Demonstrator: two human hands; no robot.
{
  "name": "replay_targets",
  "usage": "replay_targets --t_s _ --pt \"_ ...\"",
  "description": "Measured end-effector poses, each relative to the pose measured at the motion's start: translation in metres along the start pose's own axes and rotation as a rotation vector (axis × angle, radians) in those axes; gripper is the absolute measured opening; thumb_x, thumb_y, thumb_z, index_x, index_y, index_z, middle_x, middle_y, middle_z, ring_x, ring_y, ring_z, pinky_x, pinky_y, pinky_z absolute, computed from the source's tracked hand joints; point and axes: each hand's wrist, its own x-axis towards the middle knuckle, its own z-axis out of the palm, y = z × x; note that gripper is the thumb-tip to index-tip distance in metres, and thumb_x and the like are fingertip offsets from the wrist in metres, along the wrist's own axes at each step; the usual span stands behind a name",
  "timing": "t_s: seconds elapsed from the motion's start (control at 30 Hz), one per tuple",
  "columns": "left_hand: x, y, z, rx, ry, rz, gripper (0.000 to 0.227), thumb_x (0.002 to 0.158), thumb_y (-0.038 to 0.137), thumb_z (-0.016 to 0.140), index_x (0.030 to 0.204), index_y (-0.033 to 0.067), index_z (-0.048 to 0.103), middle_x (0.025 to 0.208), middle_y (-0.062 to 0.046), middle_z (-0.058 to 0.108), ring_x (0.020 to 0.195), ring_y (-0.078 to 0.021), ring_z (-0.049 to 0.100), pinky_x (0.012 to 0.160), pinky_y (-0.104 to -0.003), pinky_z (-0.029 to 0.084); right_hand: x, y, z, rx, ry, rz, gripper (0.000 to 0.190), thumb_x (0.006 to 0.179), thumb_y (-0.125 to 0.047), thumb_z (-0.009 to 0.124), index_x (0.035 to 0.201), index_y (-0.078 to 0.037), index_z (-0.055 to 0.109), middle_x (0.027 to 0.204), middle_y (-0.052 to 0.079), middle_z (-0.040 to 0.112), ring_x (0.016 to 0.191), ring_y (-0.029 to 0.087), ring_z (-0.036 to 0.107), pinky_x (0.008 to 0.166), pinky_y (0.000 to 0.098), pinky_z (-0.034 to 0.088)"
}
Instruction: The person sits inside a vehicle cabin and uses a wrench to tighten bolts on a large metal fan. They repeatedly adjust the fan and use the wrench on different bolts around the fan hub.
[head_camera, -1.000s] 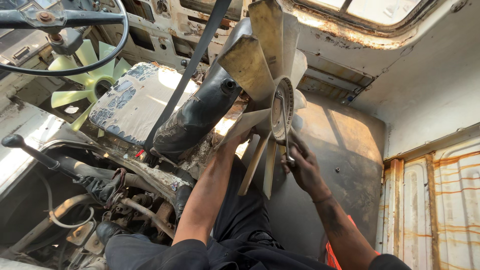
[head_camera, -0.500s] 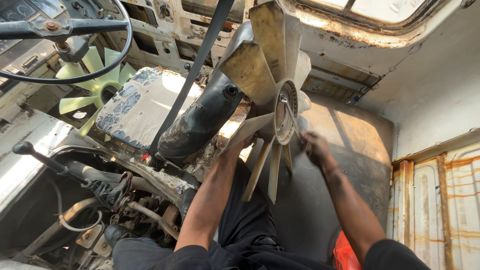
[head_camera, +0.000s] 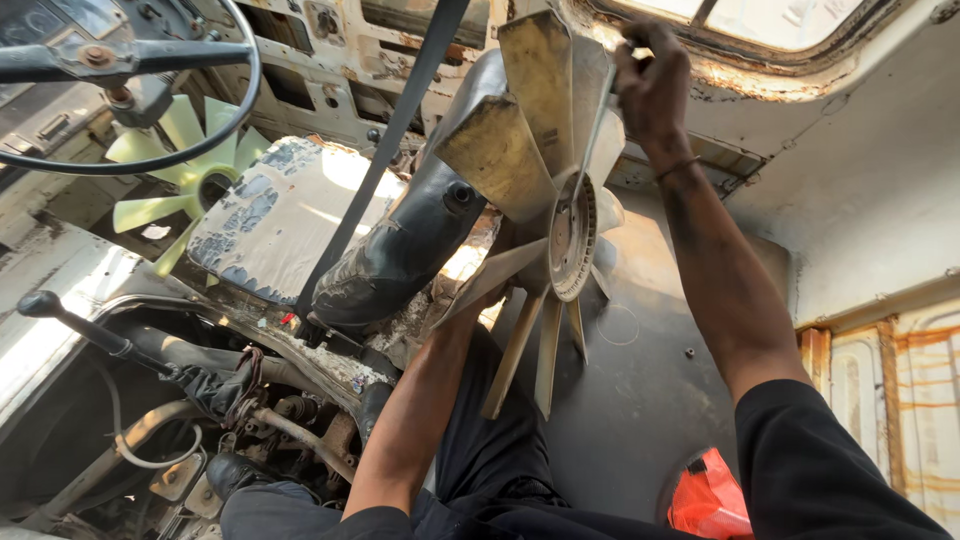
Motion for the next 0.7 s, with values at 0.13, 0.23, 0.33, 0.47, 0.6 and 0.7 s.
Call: replay_targets --t_s 0.13,0.23,0.33,0.47,0.6,0.7 --pt "-0.001 -0.023 -0.010 -0.011 -0.007 -0.002 0.047 0.098 0.028 0.067 0.136 0.0099 0.048 0.106 -0.009 0.058 0.083 -0.0163 0.060 0.063 -0.032 0.050 -0.061 -0.111 -0.028 -0.022 -0.133 -0.268 0.011 0.104 0.002 0.066 0.113 -0.001 0.061 0.094 0.016 0.065 0.078 0.025 0.070 0.068 0.0374 0.055" --pt "0.000 -0.036 -0.018 -0.013 -0.013 0.005 0.047 0.098 0.028 0.067 0.137 0.0099 0.047 0.106 -0.009 0.058 0.084 -0.0163 0.060 0.063 -0.032 0.050 -0.157 -0.190 -0.049 -0.090 -0.235 -0.217 0.037 0.088 -0.002 0.074 0.122 -0.002 0.060 0.112 0.015 0.069 0.088 0.028 0.072 0.071 0.0378 0.058" --pt "0.003 -0.051 -0.019 -0.022 -0.023 0.015 0.047 0.098 0.028 0.067 0.137 0.0099 0.047 0.106 -0.010 0.058 0.084 -0.0164 0.060 0.063 -0.032 0.050 -0.230 -0.234 -0.055 0.002 -0.129 -0.154 0.030 0.091 0.002 0.071 0.118 -0.005 0.060 0.124 0.015 0.065 0.096 0.021 0.074 0.078 0.0325 0.060" --pt "0.001 -0.064 -0.021 -0.022 -0.028 0.018 0.048 0.098 0.028 0.067 0.137 0.0100 0.047 0.107 -0.010 0.058 0.084 -0.0165 0.060 0.063 -0.032 0.050 -0.277 -0.240 -0.055 0.211 -0.123 0.372 0.043 0.092 0.006 0.059 0.134 0.002 0.059 0.138 0.023 0.061 0.095 0.019 0.075 0.079 0.0311 0.063" --pt "-0.005 -0.069 -0.017 -0.017 -0.036 0.015 0.048 0.098 0.028 0.067 0.138 0.0100 0.047 0.107 -0.010 0.058 0.085 -0.0165 0.060 0.063 -0.032 0.050 -0.278 -0.223 -0.049 0.271 -0.170 0.731 0.047 0.097 -0.004 0.063 0.144 -0.001 0.056 0.119 0.016 0.067 0.081 0.012 0.070 0.065 0.0282 0.061" --pt "-0.003 -0.054 -0.022 -0.007 -0.028 0.040 0.048 0.098 0.028 0.067 0.138 0.0101 0.047 0.107 -0.010 0.058 0.085 -0.0166 0.060 0.064 -0.032 0.050 -0.265 -0.218 -0.041 0.283 -0.212 0.737 0.045 0.100 -0.006 0.065 0.144 -0.001 0.060 0.101 0.014 0.070 0.073 0.011 0.065 0.061 0.0262 0.055"
